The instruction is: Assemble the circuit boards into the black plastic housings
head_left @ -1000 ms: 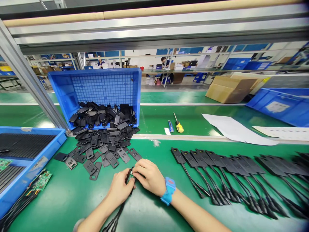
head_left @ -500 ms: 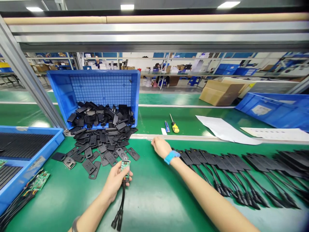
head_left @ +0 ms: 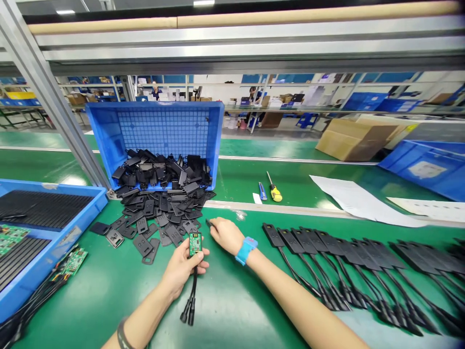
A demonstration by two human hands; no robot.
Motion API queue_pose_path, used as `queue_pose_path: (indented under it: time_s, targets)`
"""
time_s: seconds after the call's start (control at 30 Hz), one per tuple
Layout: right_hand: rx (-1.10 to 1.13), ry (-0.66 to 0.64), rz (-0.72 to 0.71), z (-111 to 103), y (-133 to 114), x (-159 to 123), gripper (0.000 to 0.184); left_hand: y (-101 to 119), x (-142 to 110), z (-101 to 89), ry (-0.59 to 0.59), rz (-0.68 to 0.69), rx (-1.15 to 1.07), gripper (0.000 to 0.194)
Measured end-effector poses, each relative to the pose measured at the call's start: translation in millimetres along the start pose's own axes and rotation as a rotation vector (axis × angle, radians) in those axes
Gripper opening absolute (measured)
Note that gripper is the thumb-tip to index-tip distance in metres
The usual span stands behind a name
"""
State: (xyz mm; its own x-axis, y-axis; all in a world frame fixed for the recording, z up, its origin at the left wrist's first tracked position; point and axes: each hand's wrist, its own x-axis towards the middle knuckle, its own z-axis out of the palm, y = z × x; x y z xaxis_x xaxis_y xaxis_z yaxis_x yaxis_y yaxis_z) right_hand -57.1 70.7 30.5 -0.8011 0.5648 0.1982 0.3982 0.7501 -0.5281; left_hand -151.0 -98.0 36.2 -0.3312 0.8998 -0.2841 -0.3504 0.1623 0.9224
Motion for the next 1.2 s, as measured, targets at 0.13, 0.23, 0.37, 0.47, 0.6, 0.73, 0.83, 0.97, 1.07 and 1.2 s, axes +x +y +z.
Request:
queue_pose_path:
  time_s: [0.13, 0.23, 0.37, 0.47, 0.6, 0.73, 0.83, 0.97, 1.07, 1.2]
  targets:
    - [0.282, 0.072, 0.065, -7.5, -3.8, -13.3, 0.039, -2.7, 1.0, 0.8, -0.017, -0.009, -0.017, 0.053]
    - [0.779, 0.093, 0.123, -5.4, -14.2, -24.6, 0.039, -4.8, 3.3, 0.2, -0.042, -0.014, -0.024, 0.052]
    - [0.987, 0.026, 0.133, 2.9, -26.7, -34.7, 0.031, -2.9, 5.7, -0.1, -0.097, 0.038, -0.016, 0.052]
    - [1.028, -0.01, 0.149, 7.1, -29.0, -37.3, 0.033, -0.2, 6.1, 1.0, -0.102, 0.053, 0.003, 0.051]
    - [1.087, -0.037, 0.178, 9.2, -27.7, -38.5, 0.034, -0.2, 5.1, 3.0, -0.101, 0.041, 0.037, 0.05]
    - [1.098, -0.013, 0.179, 9.3, -28.4, -39.3, 0.04, -1.2, 3.7, 4.3, -0.093, 0.063, 0.116, 0.04]
    - [1.092, -0.061, 0.2, 8.9, -28.3, -38.1, 0.044, -1.8, 2.8, 4.5, -0.114, 0.09, 0.183, 0.036]
    - [1.014, -0.153, 0.188, 10.6, -23.9, -35.2, 0.047, -3.9, 1.9, 4.2, -0.118, 0.063, 0.226, 0.04]
    - [0.961, -0.106, 0.197, 13.0, -23.5, -35.4, 0.05, -5.4, 2.2, 5.7, -0.1, 0.037, 0.224, 0.04]
    - [0.654, 0.013, 0.086, 16.5, -33.2, -41.1, 0.042, -9.5, 4.0, 10.2, -0.054, 0.096, 0.085, 0.056]
